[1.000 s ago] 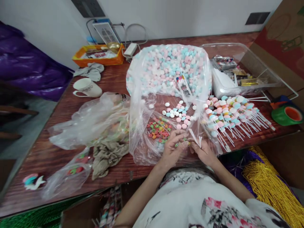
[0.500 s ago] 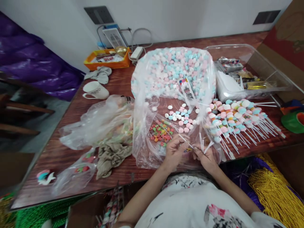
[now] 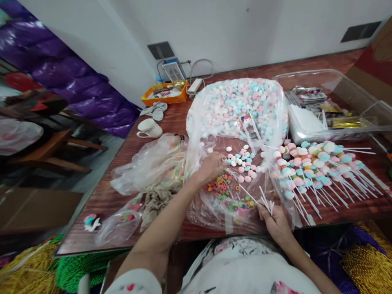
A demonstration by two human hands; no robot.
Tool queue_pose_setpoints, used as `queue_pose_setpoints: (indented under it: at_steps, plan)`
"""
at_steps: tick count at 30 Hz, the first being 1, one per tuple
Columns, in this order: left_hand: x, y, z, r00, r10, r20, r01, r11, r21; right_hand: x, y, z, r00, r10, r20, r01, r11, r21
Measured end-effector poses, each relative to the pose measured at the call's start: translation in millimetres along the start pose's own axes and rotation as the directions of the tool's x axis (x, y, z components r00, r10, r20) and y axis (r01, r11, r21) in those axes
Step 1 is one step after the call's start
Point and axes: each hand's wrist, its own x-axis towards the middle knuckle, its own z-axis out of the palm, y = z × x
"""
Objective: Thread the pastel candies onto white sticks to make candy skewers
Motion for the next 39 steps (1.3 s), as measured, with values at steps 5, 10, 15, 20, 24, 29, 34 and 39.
queue_pose_setpoints:
  at_steps: [5,10,15,20,24,29,34,39]
  plan:
    - [23.6,-9.8,26.5,0.995,0.014,0.094,-0.033,0.98,0.196,1.5,0.1,0.3,1.0,-0.014,-0.006,0.014,1.0,-0.001]
    - [21.5,-12.2,36.6,0.992,0.059,0.114,-0.08,0.979,0.189,0.4,-0.4,-1.4,0.999,-0.046,0.025,0.045,0.999,0.026]
    - [11.0,-22.0,32.3,0.984,0.133,-0.122,-0.14,0.988,-0.058,-0.2,2.3,-1.8,0.995,-0.085,0.05,0.083,0.996,0.043]
    - [14.5,-35.8,18.1,0.984,-0.039,-0.174,0.005,0.981,-0.193,-0.6,-0.3,-2.8,0.992,-0.109,0.07,0.106,0.993,0.043]
    - [15.8,-37.4,24.0,0.996,-0.021,-0.083,0.013,0.995,-0.097,-1.3,0.2,-2.8,0.99,-0.114,0.078,0.112,0.993,0.029]
    - [5.8,-24.4,36.6,0.989,0.025,-0.143,-0.036,0.996,-0.078,-1.0,0.7,-0.9,0.989,-0.133,0.067,0.131,0.991,0.033]
    - [-18.0,9.4,28.4,0.965,0.074,-0.253,-0.154,0.937,-0.315,0.1,-1.2,-1.0,0.988,-0.144,0.05,0.143,0.99,0.016]
    - [-56.4,51.1,30.6,0.983,-0.165,-0.08,0.026,0.557,-0.83,-0.3,-4.1,-3.2,0.989,-0.141,0.047,0.141,0.99,0.009]
